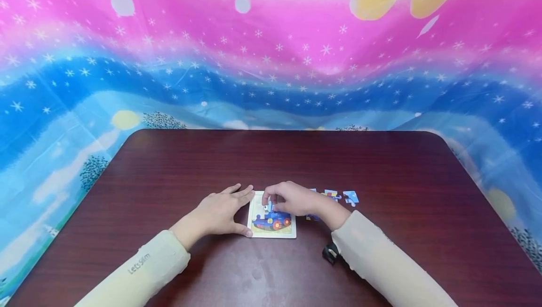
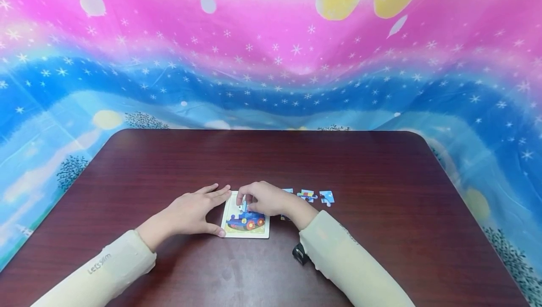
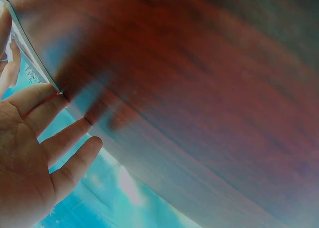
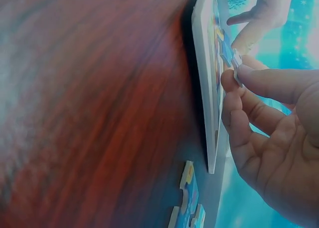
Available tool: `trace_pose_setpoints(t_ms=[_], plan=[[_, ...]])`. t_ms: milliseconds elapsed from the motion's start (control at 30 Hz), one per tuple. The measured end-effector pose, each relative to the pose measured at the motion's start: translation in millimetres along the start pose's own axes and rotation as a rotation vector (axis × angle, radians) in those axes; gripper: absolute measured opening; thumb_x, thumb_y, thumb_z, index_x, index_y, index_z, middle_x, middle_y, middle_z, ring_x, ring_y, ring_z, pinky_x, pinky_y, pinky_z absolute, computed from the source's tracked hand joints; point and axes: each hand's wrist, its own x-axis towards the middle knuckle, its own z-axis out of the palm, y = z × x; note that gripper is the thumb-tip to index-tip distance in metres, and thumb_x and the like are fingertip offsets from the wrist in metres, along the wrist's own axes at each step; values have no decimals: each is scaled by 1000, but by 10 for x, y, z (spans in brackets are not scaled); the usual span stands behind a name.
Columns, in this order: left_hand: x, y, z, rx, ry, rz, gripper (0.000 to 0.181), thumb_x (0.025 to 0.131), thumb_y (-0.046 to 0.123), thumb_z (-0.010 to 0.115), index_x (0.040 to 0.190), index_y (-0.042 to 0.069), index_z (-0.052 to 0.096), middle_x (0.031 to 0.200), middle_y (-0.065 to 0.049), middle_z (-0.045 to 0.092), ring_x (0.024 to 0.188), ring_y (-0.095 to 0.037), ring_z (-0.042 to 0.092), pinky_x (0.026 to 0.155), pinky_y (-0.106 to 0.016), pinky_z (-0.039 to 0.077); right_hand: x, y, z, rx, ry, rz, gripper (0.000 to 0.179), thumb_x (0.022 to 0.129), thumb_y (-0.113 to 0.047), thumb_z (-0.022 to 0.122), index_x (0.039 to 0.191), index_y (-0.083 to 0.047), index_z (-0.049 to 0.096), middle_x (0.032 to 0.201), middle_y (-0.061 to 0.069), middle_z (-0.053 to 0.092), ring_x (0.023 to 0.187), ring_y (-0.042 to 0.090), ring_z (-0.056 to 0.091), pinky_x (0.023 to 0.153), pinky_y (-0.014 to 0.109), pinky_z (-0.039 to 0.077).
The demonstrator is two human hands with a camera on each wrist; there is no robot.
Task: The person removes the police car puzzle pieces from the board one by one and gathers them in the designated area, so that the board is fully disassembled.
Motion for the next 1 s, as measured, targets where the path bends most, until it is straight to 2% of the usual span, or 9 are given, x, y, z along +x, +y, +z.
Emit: trace_pose_setpoints(t_ms=[533, 1000], plan=[[1, 3, 5, -4, 1, -4, 101, 70, 70, 76, 152, 19, 43, 159, 4, 38, 149, -28, 34, 99, -58, 48, -28, -13, 15, 46, 33, 43, 19, 93, -4, 66, 106, -16, 69, 88, -4, 64, 75, 9, 58, 71, 24, 50], [0, -1, 5, 2, 2, -2, 101, 71, 71, 75, 152, 20, 43, 160, 4, 38, 149, -28, 34, 98, -59, 48, -81, 7, -15, 101, 48, 27, 20, 93, -2, 64, 109, -14, 70, 88, -3, 64, 74, 8, 60, 71, 24, 51]])
